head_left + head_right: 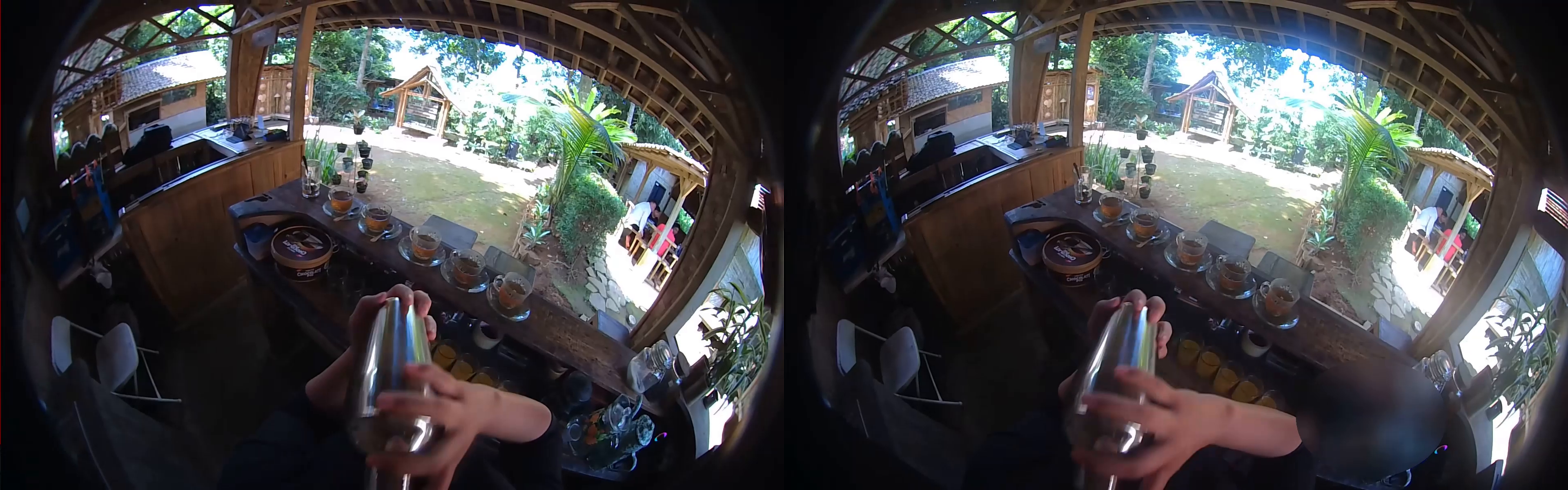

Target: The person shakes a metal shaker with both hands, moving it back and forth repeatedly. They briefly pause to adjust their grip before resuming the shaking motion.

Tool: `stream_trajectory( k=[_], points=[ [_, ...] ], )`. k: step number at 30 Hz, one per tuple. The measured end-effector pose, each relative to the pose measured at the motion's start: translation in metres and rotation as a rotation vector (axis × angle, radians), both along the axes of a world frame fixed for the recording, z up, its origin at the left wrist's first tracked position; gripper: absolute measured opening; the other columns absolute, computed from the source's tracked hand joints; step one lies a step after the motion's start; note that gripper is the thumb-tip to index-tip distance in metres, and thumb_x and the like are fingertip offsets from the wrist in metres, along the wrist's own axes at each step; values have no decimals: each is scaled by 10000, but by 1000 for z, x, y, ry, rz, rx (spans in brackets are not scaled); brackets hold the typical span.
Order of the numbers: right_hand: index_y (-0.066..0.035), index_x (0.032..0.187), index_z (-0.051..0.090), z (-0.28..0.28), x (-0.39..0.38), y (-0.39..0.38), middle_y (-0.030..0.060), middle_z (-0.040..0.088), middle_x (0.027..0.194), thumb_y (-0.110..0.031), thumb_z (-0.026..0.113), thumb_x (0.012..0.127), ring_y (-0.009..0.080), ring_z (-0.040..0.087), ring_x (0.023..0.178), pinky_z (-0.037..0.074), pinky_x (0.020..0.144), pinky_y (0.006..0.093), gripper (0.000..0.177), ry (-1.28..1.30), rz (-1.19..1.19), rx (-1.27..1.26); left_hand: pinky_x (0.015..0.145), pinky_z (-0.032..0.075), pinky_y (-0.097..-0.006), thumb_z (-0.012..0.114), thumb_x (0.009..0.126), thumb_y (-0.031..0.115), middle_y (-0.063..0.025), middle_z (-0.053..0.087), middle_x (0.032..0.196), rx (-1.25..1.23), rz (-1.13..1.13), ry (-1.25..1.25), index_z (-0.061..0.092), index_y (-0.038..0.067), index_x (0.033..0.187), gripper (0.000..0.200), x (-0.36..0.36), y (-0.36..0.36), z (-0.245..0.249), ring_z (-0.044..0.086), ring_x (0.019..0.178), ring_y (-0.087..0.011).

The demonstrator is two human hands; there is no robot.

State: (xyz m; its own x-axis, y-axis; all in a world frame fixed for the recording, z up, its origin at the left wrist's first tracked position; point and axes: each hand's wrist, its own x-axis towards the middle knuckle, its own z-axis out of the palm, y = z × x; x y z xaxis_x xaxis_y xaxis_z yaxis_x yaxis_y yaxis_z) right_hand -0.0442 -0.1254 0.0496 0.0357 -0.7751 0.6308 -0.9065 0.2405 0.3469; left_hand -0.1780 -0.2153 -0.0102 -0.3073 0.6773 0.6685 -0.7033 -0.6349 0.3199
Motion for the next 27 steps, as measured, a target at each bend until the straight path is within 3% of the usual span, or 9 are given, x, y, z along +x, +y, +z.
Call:
stream_trajectory(
  k=[4, 6, 8, 10, 12, 13, 20, 25, 27],
  points=[
    [-201, 1130, 507, 0, -35, 11, 113, 517, 1151, -333, 720, 725, 367, 514, 1074, 377, 929, 529, 477, -3, 121, -210, 723, 518, -386, 442, 873, 335, -103, 590, 922, -278, 17, -388, 544, 79, 1018, 312, 3, 7, -20, 596, 840, -232],
    [-279, 1123, 438, -20, -63, 35, 126, 484, 1193, -258, 823, 604, 362, 481, 1118, 407, 894, 504, 647, -236, -171, -416, 714, 548, -337, 393, 910, 295, -94, 602, 987, 174, -448, -484, 540, 31, 1066, 339, -15, 38, -68, 624, 853, -227],
    [-251, 1218, 391, -28, -65, 43, 199, 441, 1221, -220, 855, 568, 376, 480, 1114, 413, 893, 486, 799, -391, -156, -712, 744, 540, -370, 361, 916, 292, -124, 595, 1044, -333, 78, -524, 534, 24, 1093, 365, 3, 24, -49, 617, 901, -243],
    [-100, 1264, 360, 3, -33, 34, 235, 414, 1248, -332, 826, 593, 388, 479, 1104, 406, 888, 472, 849, -8, -87, -324, 814, 511, -424, 355, 901, 323, -128, 567, 1075, -251, 263, -336, 531, 30, 1092, 392, 14, 23, -51, 585, 972, -275],
    [-314, 1182, 469, 6, 12, 15, 165, 468, 1242, -472, 636, 737, 403, 463, 1130, 381, 884, 549, 501, -154, 120, -141, 789, 519, -433, 379, 893, 336, -118, 530, 1022, -120, -7, -217, 532, 61, 1079, 366, 40, -2, -15, 567, 941, -304],
    [-417, 1083, 486, 14, 37, 5, 8, 499, 1209, -248, 712, 663, 429, 464, 1111, 424, 829, 560, 507, -21, 163, -51, 783, 512, -460, 407, 885, 356, -110, 487, 972, -3, 28, -84, 541, 82, 1054, 349, 45, -1, -15, 545, 911, -326],
    [-182, 1218, 454, -16, -16, 48, 183, 462, 1217, -194, 825, 588, 384, 454, 1141, 389, 917, 476, 732, -392, -90, -661, 843, 509, -405, 395, 909, 264, -91, 619, 1024, -307, 154, -392, 540, 67, 1128, 329, 51, 38, -48, 616, 931, -225],
    [-252, 1206, 466, 19, 59, 33, 131, 492, 1211, -387, 776, 634, 402, 465, 1116, 377, 897, 521, 664, -352, 49, -399, 750, 517, -397, 440, 859, 323, -131, 598, 1003, -354, 111, -568, 572, 49, 1017, 342, 108, 8, 19, 607, 886, -264],
    [-212, 1174, 497, 21, 68, 19, 122, 524, 1169, -440, 775, 628, 412, 469, 1094, 364, 888, 551, 653, -162, 240, -280, 786, 493, -415, 445, 866, 356, -122, 532, 982, -150, 12, -161, 549, 72, 1000, 330, 95, 11, 7, 578, 873, -294]
  ],
)
